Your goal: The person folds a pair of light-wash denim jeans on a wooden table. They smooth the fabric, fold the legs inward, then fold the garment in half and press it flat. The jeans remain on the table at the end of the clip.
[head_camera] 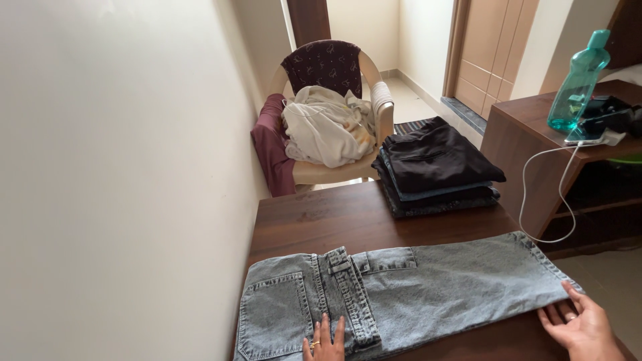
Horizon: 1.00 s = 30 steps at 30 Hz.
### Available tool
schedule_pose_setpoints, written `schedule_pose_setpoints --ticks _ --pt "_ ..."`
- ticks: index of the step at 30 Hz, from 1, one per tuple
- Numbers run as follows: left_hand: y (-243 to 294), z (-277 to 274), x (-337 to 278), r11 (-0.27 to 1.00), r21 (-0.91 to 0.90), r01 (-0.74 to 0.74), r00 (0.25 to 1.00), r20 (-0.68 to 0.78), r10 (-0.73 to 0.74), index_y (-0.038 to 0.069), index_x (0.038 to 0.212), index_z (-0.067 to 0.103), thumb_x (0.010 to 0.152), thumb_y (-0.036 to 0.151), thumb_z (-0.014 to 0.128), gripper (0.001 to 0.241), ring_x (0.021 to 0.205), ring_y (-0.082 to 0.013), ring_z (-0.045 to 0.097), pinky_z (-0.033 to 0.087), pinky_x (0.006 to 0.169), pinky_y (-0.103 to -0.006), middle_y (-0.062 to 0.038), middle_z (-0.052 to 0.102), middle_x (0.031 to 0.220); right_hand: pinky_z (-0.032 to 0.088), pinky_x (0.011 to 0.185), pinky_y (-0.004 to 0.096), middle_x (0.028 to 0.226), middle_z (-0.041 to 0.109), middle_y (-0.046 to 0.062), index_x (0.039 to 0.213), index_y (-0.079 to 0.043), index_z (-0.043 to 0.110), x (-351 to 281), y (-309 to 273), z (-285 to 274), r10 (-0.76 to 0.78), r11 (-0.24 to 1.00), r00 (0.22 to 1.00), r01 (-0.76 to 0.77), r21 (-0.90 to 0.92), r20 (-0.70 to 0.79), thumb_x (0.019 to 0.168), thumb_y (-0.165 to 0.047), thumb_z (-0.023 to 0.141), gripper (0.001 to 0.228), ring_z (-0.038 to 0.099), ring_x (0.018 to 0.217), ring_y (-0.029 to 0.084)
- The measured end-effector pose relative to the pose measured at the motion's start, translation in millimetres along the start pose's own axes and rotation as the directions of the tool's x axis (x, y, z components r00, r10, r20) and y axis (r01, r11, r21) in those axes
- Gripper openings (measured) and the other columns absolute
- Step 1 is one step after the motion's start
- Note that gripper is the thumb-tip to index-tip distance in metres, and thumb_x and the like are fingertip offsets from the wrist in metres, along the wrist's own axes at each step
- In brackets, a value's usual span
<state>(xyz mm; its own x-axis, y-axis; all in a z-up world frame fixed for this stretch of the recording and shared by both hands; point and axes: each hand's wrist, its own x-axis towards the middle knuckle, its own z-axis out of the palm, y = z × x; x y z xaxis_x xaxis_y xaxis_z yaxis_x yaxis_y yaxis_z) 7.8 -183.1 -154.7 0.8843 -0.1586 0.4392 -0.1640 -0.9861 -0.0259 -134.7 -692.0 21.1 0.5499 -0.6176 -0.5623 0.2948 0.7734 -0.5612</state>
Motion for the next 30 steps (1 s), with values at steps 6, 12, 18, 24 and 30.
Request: schedule_pose_setpoints --ticks 6,12,18,24,30 --pt "1 7 3 1.0 -0.013 -0.002 0.999 -0.042 0.001 0.051 0.143 0.052 0.092 0.032 0.045 0.055 0.129 -0.022 0.056 0.035 0.106 -0.0646 -0.002 0.046 0.158 0.028 0.121 0.051 0.147 0.056 0.002 0.135 -0.016 0.061 -41 18 42 -0.327 0.902 0.944 0.323 -0.285 0.035 0.104 -0.021 0.061 0.032 0.045 0.136 0.021" --pt "1 -5 -1 1.0 -0.019 -0.003 0.998 -0.06 0.002 0.051 0.142 0.053 0.091 0.03 0.046 0.057 0.133 -0.0243 0.056 0.035 0.104 -0.0652 -0.002 0.047 0.157 0.035 0.116 0.051 0.142 0.059 0.011 0.141 -0.011 0.058 66 26 -28 -0.413 0.846 0.902 0.43 -0.315 0.124 0.099 -0.003 0.059 0.043 0.053 0.134 0.028" --pt "-2 -1 1 1.0 -0.027 -0.01 1.0 0.026 0.011 0.049 0.147 0.049 0.094 0.031 0.044 0.056 0.136 -0.0257 0.052 0.033 0.107 -0.0663 -0.004 0.041 0.16 0.047 0.112 0.052 0.13 0.064 0.02 0.138 -0.002 0.06 95 25 -50 -0.458 0.789 0.889 0.409 -0.459 0.006 0.107 -0.007 0.059 0.032 0.064 0.118 0.034" --pt "-1 4 0 1.0 -0.01 -0.019 1.0 -0.015 0.018 0.05 0.145 0.051 0.09 0.028 0.046 0.06 0.134 -0.0254 0.056 0.034 0.105 -0.0653 -0.003 0.044 0.158 0.039 0.117 0.05 0.142 0.055 0.015 0.138 -0.002 0.056 31 8 -2 -0.248 0.929 0.967 0.252 -0.271 0.051 0.104 -0.009 0.059 0.035 0.052 0.133 0.032" --pt "-1 -13 0 1.0 -0.001 -0.004 0.949 -0.317 0.003 0.049 0.141 0.051 0.093 0.032 0.05 0.05 0.126 -0.0218 0.056 0.037 0.106 -0.0634 -0.001 0.046 0.153 0.029 0.128 0.046 0.155 0.043 0.021 0.147 0.006 0.047 -8 -2 13 -0.352 0.901 0.804 0.43 -0.06 0.479 0.109 -0.014 0.048 0.043 0.038 0.146 0.034"
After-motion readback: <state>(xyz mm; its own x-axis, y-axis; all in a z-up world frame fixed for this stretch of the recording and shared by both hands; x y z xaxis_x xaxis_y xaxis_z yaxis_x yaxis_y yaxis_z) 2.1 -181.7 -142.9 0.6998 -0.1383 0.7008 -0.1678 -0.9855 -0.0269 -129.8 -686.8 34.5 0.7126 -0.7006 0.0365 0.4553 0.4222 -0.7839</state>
